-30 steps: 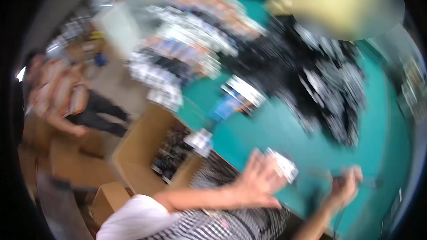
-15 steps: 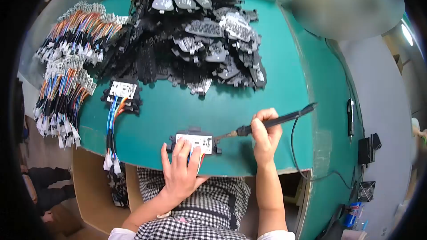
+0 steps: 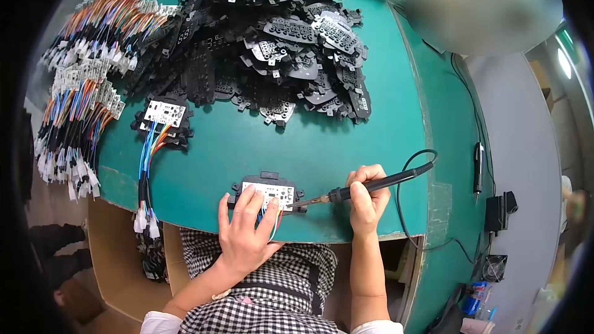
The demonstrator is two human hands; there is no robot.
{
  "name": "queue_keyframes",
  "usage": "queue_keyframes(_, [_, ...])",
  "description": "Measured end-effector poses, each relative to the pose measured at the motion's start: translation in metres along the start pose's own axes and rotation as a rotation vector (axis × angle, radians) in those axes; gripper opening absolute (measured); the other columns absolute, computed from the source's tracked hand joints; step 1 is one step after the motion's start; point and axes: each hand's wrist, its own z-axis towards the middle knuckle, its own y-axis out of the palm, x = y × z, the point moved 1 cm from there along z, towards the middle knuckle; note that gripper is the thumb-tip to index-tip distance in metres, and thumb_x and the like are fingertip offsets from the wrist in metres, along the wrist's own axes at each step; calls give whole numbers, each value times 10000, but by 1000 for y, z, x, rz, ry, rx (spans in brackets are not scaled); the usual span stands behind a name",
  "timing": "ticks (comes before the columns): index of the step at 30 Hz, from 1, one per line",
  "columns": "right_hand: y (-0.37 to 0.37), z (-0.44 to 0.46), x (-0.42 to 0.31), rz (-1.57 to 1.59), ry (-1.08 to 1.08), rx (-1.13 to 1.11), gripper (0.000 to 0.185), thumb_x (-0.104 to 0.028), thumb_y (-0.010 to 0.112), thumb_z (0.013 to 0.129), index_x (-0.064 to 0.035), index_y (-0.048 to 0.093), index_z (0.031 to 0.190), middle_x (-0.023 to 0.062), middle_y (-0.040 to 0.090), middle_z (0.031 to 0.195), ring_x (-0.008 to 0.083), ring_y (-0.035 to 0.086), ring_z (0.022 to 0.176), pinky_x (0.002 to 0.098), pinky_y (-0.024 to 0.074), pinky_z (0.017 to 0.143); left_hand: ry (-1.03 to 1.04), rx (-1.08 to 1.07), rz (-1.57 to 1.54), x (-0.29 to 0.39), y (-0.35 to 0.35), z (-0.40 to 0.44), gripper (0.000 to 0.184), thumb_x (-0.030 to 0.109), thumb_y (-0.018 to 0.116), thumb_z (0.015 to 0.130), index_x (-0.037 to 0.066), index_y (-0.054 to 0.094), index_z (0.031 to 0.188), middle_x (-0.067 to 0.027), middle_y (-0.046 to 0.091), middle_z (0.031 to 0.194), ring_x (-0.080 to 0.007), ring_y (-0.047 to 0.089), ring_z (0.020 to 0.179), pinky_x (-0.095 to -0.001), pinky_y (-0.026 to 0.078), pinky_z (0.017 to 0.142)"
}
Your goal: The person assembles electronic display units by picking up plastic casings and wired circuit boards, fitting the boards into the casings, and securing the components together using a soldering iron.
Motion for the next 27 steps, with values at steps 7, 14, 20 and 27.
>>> queue_keyframes(7, [-2,-1,1,-29,19,-25,180,-154,536,789,-38,400,770,-1,365,591,57,284,461,200,240,428,-19,-19,-12,1,0,-1,603,366,749,572,66,579,1067,-141,497,1089,-299,475,1105,-571,309,921])
queue_keyframes(14, [-2,-1,3,-41,-4,-26,194,-166,551,784,-39,406,775,1,368,590,59,294,468,203,244,424,-24,-28,-17,1,-2,0,611,373,751,569,65,579,1069,-141,498,1090,-302,477,1101,-573,308,922])
queue_keyframes(20, [-1,-2,2,-41,-4,-27,204,-173,561,773,-39,407,776,5,373,602,64,305,479,205,251,432,-28,-26,-5,2,-2,0,603,377,749,579,68,580,1068,-136,502,1092,-294,481,1101,-563,296,938])
queue_keyframes(27, [-2,-2,2,-60,6,-29,197,-169,550,768,-39,402,773,5,366,603,67,303,481,211,258,445,-21,-33,13,2,-2,0,582,393,740,596,70,585,1055,-133,506,1092,-291,483,1102,-555,290,944])
